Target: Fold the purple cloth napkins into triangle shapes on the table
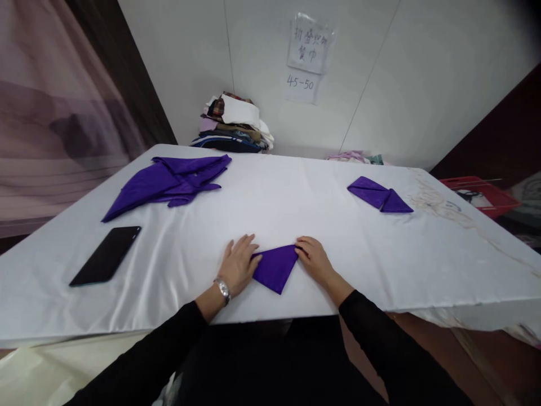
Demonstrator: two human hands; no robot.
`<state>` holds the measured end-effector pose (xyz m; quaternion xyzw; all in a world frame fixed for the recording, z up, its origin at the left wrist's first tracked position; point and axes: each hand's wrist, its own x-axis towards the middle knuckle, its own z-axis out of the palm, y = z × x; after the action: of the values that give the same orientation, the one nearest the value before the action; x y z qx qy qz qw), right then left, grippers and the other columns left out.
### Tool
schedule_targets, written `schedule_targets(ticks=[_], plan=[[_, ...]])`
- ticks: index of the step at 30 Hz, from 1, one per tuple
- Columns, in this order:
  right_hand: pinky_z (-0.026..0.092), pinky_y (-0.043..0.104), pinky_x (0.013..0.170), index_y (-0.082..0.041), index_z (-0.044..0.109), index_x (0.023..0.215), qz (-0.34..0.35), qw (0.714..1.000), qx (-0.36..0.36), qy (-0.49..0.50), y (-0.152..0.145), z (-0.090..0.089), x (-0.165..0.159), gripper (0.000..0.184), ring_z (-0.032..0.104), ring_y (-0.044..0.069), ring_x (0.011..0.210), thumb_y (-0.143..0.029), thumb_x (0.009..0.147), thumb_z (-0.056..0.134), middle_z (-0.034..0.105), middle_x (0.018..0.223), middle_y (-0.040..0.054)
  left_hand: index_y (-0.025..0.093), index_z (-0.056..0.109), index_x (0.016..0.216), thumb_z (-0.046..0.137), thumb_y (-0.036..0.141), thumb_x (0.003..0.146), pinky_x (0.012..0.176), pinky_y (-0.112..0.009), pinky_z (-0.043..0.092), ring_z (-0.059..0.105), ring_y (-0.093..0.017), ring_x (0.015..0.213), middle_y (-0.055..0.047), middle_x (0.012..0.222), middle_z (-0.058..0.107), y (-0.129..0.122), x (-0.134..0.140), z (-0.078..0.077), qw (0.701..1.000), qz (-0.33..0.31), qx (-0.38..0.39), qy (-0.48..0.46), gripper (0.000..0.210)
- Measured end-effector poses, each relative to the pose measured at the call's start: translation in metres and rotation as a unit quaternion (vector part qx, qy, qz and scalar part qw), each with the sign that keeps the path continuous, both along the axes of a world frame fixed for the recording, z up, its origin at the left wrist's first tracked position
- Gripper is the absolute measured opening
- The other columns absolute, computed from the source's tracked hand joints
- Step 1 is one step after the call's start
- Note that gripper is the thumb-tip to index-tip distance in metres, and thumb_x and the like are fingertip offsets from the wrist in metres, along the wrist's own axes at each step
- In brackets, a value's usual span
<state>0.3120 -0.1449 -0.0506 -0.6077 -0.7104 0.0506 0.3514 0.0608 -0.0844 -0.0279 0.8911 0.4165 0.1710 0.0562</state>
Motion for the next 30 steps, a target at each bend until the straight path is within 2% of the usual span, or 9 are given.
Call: schedule_targets(ticks=[2,4,11,15,21,30], plan=[[0.043,0.04,0.092,-0.022,0.066,0.099,-0.002,1.0,-0.007,0.0,0.0,-0.001,0.0,0.023,0.056,0.021,0.102,-0.031,0.088,0.049,0.063,0.106,0.008,0.019,0.047,0.124,0.034,0.04,0.091,0.108,-0.05,0.02,0.03,-0.024,0.133,-0.009,0.142,0.039,-0.003,0.015,-0.001,0.998,-0.051,-0.018,0.03,0.041],[0.042,0.04,0.094,-0.021,0.067,0.099,-0.004,1.0,-0.016,0.008,0.001,-0.002,0.001,0.023,0.055,0.021,0.104,-0.03,0.087,0.049,0.063,0.108,0.0083,0.019,0.043,0.131,0.033,0.044,0.091,0.108,-0.05,0.02,0.028,-0.025,0.134,-0.009,0.144,0.036,-0.004,0.024,-0.005,0.995,-0.074,-0.034,0.059,0.048],[0.038,0.039,0.1,-0.022,0.065,0.105,-0.034,0.986,-0.078,0.147,0.006,-0.002,0.01,0.027,0.051,0.02,0.114,-0.034,0.084,0.052,0.058,0.121,0.0073,0.019,0.038,0.135,0.028,0.048,0.091,0.108,-0.05,0.019,0.025,-0.025,0.135,-0.007,0.144,0.035,-0.003,0.024,-0.012,0.991,-0.081,-0.036,0.099,0.054],[0.036,0.038,0.101,-0.022,0.067,0.096,-0.068,0.968,-0.119,0.21,0.014,0.005,0.018,0.026,0.05,0.02,0.116,-0.035,0.084,0.048,0.055,0.125,0.0067,0.019,0.038,0.135,0.028,0.048,0.091,0.108,-0.05,0.019,0.025,-0.025,0.135,-0.007,0.144,0.036,-0.003,0.024,-0.013,0.991,-0.079,-0.031,0.099,0.054],[0.029,0.042,0.105,-0.021,0.067,0.082,-0.044,0.979,-0.139,0.144,0.019,0.009,0.014,0.022,0.038,0.023,0.127,-0.032,0.084,0.048,0.054,0.128,0.0078,0.02,0.038,0.135,0.028,0.048,0.091,0.108,-0.05,0.019,0.026,-0.025,0.134,-0.007,0.144,0.036,-0.004,0.024,-0.013,0.992,-0.078,-0.028,0.092,0.053],[0.028,0.043,0.103,-0.02,0.06,0.072,-0.044,0.988,-0.092,0.115,0.018,0.0,0.011,0.015,0.038,0.024,0.127,-0.029,0.082,0.052,0.056,0.124,0.0098,0.019,0.039,0.135,0.03,0.047,0.091,0.108,-0.051,0.02,0.026,-0.025,0.134,-0.007,0.143,0.037,-0.004,0.024,-0.012,0.993,-0.076,-0.027,0.085,0.053]])
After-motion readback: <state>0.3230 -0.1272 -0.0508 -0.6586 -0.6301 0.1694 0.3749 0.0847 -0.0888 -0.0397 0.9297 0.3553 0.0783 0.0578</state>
